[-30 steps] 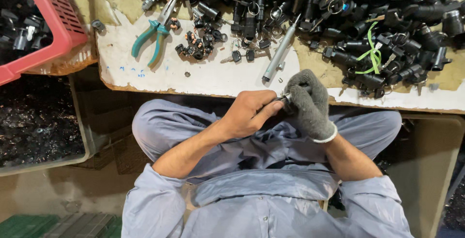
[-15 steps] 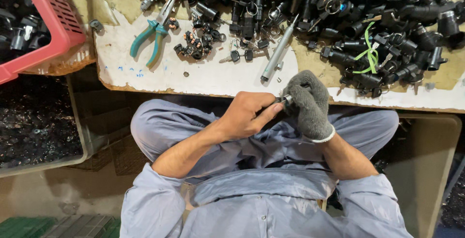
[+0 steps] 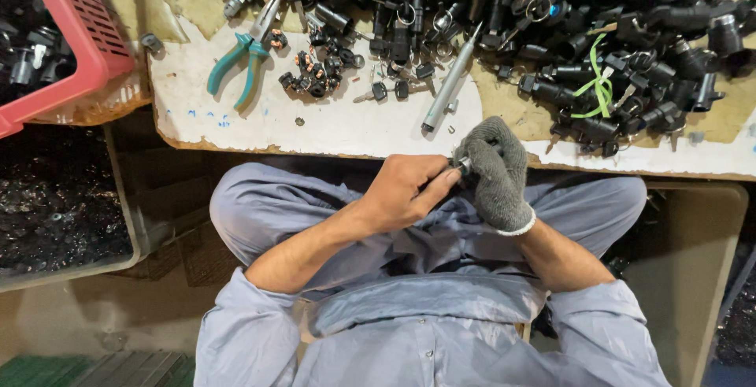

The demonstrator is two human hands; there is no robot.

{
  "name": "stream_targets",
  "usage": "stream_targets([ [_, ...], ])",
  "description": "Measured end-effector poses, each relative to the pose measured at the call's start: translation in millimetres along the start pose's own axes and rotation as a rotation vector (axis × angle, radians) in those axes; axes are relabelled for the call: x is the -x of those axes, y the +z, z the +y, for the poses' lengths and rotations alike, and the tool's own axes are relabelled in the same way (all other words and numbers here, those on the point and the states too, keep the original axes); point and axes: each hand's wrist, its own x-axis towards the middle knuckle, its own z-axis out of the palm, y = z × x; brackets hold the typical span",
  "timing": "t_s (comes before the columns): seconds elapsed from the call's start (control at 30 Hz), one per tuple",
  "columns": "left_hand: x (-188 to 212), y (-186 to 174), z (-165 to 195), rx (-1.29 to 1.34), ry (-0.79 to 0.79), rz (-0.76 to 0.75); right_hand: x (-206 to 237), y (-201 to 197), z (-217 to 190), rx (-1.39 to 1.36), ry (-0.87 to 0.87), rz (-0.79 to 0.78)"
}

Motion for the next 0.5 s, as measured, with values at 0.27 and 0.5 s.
stream_targets([
  [0.27,-4.6,-3.4,3.6,-0.026,-0.015,-0.021,0.3,2.4,-0.3,0.053,-0.014,-0.008],
  [0.5,-0.5,-5.4,-8.4,0.048,0.051,-0.111,9.6,-14.8,15.5,0.191,-0.171,-0.032],
])
